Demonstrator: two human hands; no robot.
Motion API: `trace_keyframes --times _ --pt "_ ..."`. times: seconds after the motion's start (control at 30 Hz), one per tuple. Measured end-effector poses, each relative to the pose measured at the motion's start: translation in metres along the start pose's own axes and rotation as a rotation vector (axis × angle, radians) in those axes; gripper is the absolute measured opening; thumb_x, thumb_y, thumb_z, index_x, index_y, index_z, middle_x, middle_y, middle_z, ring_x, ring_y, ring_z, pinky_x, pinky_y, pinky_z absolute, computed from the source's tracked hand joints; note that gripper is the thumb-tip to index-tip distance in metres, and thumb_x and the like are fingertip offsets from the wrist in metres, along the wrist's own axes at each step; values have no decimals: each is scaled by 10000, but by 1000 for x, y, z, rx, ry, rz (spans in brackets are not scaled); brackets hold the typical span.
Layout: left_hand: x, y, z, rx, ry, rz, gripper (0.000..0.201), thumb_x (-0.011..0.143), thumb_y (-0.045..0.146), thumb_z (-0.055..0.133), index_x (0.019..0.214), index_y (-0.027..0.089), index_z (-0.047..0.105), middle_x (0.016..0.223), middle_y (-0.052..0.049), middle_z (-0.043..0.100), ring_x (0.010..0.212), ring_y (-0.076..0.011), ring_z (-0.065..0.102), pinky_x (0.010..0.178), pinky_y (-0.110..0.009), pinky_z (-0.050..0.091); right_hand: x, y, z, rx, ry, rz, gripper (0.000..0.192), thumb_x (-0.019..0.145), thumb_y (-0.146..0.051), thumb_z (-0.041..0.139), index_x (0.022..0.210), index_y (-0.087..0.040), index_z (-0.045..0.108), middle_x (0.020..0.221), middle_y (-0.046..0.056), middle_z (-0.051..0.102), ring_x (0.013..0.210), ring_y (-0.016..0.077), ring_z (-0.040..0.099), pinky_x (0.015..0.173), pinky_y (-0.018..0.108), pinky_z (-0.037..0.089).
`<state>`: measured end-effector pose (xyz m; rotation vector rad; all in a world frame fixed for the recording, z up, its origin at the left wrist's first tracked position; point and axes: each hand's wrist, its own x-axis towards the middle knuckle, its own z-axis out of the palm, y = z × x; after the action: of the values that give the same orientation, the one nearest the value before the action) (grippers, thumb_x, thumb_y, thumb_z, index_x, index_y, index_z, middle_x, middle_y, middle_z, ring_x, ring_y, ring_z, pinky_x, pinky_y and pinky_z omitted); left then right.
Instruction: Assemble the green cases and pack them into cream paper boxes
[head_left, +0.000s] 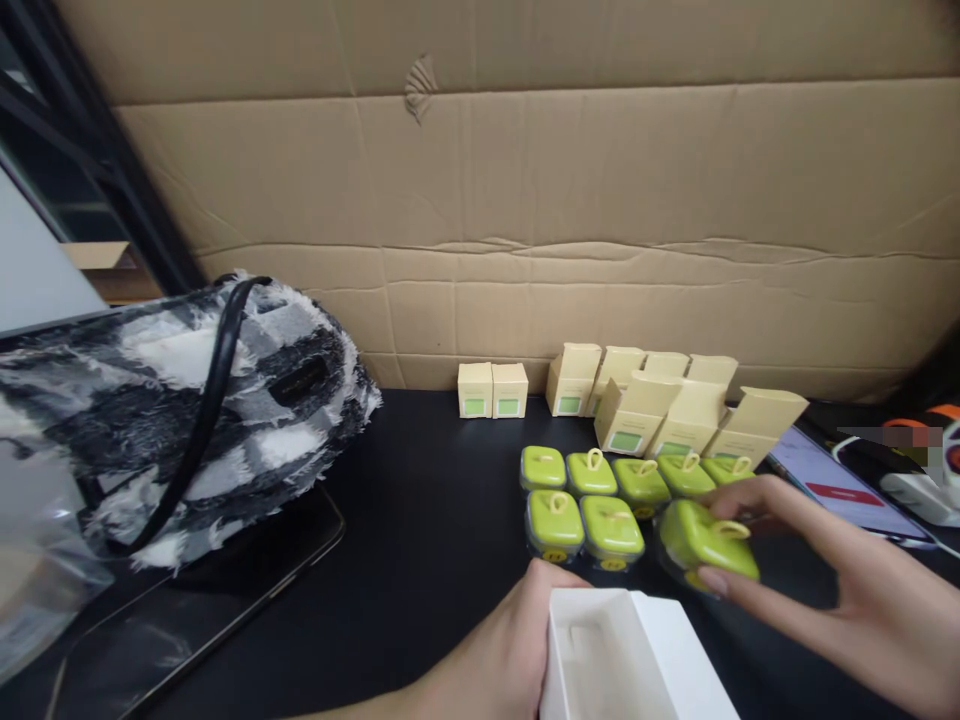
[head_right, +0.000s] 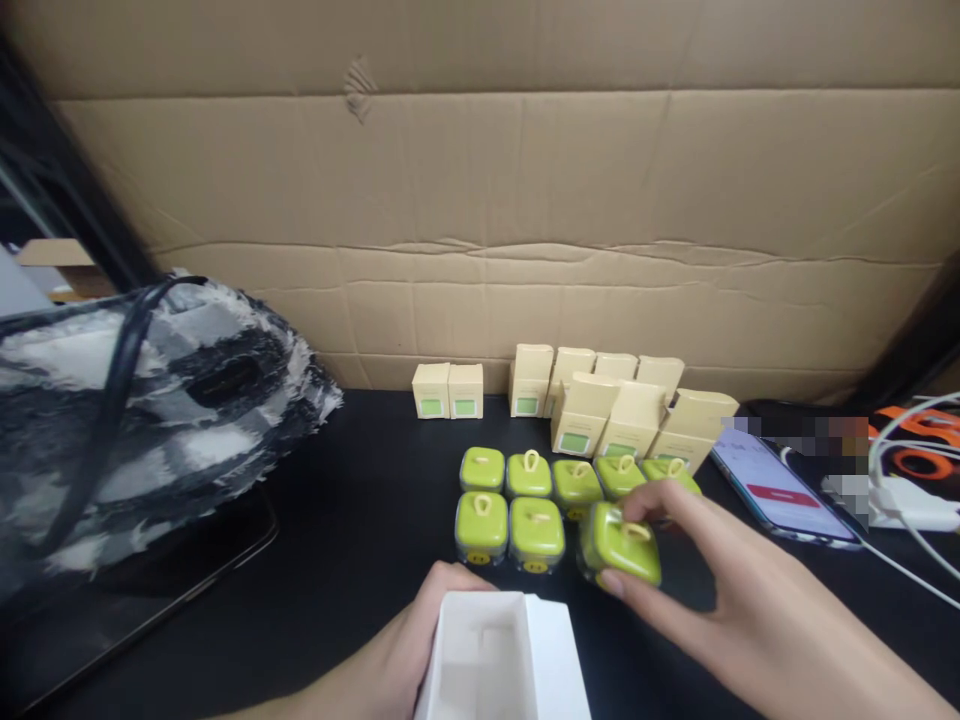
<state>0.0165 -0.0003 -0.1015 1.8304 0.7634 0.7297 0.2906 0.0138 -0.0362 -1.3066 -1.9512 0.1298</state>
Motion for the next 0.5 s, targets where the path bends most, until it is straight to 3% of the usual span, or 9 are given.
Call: trace_keyframes --times 0.13,0.23,0.33,0.5 --pt "1 11 -4 -2 -48 46 543 721 371 743 1096 197 391 1101 -95 542 990 -258 576 874 -367 460 -7 -19 0 183 60 48 353 751 -465 675 1040 -323 529 1102 19 638 1030 277 634 878 318 556" --pt "2 19 -6 -16 -74 74 586 684 359 772 1092 190 386 1117 -103 532 976 -261 583 850 -370 473 -13 -40 6 361 -4 67 316 796 -405 652 1070 -336 510 1159 4 627 1064 245 634 842 253 573" --pt "1 27 -8 -25 -57 23 594 678 330 759 1104 175 375 1156 -140 528 1031 -294 574 879 -406 463 -14 -54 14 402 -95 -11 319 802 -342 677 1079 -337 519 1129 -1 657 1037 211 657 817 202 567" --pt "-1 40 -12 -41 -46 -38 632 699 351 733 1151 135 348 1229 -220 507 1147 -346 516 958 -460 405 -16 -67 26 424 -68 -107 284 792 -407 718 1038 -350 587 1113 -11 666 1052 174 649 847 152 530"
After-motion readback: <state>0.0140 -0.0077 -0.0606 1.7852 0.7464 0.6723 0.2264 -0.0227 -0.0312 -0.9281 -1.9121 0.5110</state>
